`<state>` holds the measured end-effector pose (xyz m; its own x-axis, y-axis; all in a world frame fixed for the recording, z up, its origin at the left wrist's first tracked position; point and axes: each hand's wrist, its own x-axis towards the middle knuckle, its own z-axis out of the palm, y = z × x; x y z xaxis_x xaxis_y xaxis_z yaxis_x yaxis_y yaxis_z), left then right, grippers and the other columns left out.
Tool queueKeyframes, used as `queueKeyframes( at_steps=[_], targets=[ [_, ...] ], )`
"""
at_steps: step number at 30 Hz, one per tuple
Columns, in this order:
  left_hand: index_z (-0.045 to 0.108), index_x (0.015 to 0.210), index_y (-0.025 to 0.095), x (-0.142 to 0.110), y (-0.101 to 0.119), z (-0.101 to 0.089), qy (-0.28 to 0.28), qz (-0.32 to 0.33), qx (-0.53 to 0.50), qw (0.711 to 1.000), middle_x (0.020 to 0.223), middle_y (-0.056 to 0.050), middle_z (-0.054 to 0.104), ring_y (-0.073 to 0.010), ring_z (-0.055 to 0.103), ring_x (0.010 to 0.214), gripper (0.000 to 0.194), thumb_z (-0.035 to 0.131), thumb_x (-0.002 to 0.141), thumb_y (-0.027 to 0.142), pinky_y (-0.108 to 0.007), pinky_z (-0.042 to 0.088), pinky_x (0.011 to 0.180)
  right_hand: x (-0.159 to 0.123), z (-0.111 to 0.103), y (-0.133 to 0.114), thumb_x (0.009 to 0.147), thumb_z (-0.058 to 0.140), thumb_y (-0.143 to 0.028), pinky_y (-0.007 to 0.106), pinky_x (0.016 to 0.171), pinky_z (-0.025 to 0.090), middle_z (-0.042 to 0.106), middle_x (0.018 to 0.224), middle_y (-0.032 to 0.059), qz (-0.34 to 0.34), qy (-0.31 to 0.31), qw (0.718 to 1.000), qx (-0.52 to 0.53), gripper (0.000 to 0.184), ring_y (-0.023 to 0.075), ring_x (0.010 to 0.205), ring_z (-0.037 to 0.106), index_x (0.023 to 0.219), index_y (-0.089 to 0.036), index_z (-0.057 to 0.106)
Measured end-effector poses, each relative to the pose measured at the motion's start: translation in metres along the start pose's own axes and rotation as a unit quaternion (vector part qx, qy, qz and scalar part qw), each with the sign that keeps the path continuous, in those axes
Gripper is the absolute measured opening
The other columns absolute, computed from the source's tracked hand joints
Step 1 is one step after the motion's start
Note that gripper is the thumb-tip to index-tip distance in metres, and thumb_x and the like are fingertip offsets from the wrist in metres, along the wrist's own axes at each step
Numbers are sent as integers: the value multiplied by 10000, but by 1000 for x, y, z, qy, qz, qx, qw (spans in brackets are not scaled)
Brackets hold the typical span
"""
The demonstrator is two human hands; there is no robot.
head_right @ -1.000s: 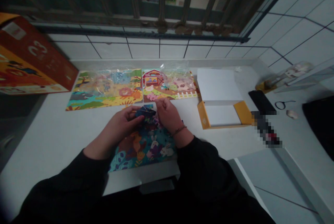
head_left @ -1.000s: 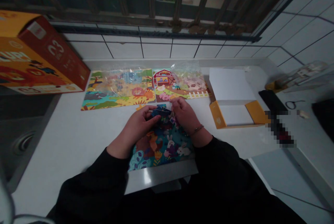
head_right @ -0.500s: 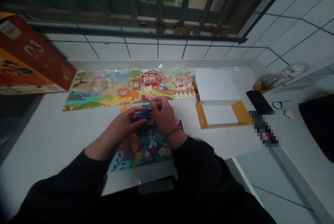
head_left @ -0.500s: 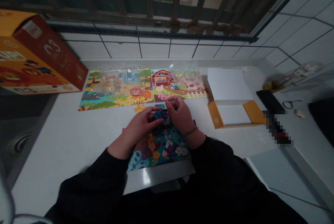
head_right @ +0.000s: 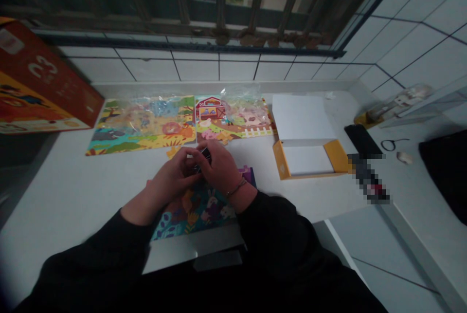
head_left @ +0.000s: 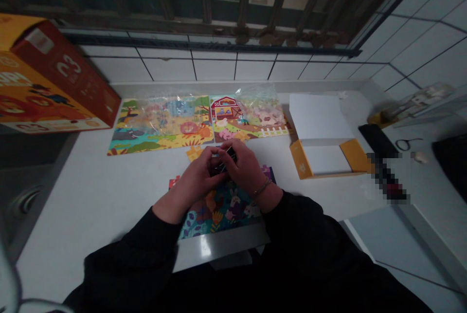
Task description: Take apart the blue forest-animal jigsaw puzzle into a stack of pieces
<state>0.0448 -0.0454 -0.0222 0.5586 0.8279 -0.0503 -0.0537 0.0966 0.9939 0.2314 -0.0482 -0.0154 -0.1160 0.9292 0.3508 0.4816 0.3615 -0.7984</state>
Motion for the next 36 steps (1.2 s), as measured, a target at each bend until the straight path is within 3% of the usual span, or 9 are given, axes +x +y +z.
queueKeyframes(
  at_steps=[7, 10, 13, 17, 21, 27, 30, 33, 36],
  targets=[
    [567, 1499, 292, -13, 12, 3, -79, 23, 22, 996, 1500, -148, 674, -305, 678, 1407, 499, 725, 1029, 346, -514, 571, 1183, -2, -12, 4, 1158, 503, -528, 356, 738, 391, 564, 758, 2, 18, 100, 994, -33, 471, 194, 737, 539, 771, -261, 505],
    [643, 1470, 272, -11, 16, -7, 19, 52, 155, 986, 1367, -130, 688, -285, 706, 1272, 431, 662, 1060, 402, -456, 621, 1044, -2, -20, 4, 1165, 488, -536, 364, 737, 386, 547, 749, 3, 21, 137, 989, -54, 480, 200, 736, 522, 768, -266, 488],
    [702, 1380, 236, -8, 19, -21, 125, 80, 336, 930, 1243, -110, 681, -271, 690, 1116, 390, 651, 1058, 450, -438, 612, 935, 0, -26, 9, 1170, 464, -552, 380, 789, 420, 584, 811, 34, 17, 163, 982, -96, 460, 227, 813, 547, 813, -269, 522],
    [749, 1260, 221, -6, 17, -30, 51, 101, 477, 871, 1196, -110, 691, -315, 659, 1131, 383, 790, 965, 463, -500, 559, 1013, 4, -21, 22, 1152, 559, -506, 378, 830, 438, 624, 896, 60, -4, 54, 986, -155, 390, 245, 892, 567, 855, -254, 574],
    [748, 1268, 227, -4, 3, -26, 3, 94, 521, 848, 1201, -121, 675, -327, 646, 1095, 496, 914, 862, 460, -482, 560, 954, 5, -9, 30, 1093, 707, -418, 346, 803, 440, 666, 985, 69, -8, -63, 981, -184, 270, 232, 909, 595, 905, -236, 638],
    [729, 1192, 232, -2, -9, -21, -5, 118, 484, 867, 1211, -110, 673, -315, 645, 1107, 379, 892, 890, 394, -473, 550, 967, 3, -13, 24, 1128, 601, -419, 348, 777, 428, 656, 871, 45, 14, 10, 989, -147, 345, 220, 843, 600, 833, -241, 610],
    [700, 1087, 229, -3, -3, -17, 28, 82, 447, 891, 1096, -81, 699, -295, 668, 1008, 314, 891, 863, 339, -452, 553, 909, 1, -16, 15, 1135, 538, -452, 351, 775, 438, 615, 784, 20, 14, 44, 996, -79, 403, 204, 775, 581, 785, -253, 559],
    [669, 1006, 243, -2, 4, -10, 82, 19, 413, 907, 924, -41, 722, -262, 685, 853, 196, 817, 887, 293, -422, 553, 826, 1, -14, 7, 1128, 521, -481, 354, 779, 455, 601, 783, 19, -2, 13, 999, -46, 403, 205, 774, 575, 791, -261, 548],
    [680, 1076, 261, -1, 3, -2, 111, -7, 336, 935, 940, -40, 781, -263, 746, 860, 204, 775, 907, 326, -416, 580, 823, 3, -7, 6, 1116, 520, -483, 361, 821, 473, 634, 864, 48, -20, -17, 998, -62, 374, 224, 867, 592, 817, -260, 559]
  ],
)
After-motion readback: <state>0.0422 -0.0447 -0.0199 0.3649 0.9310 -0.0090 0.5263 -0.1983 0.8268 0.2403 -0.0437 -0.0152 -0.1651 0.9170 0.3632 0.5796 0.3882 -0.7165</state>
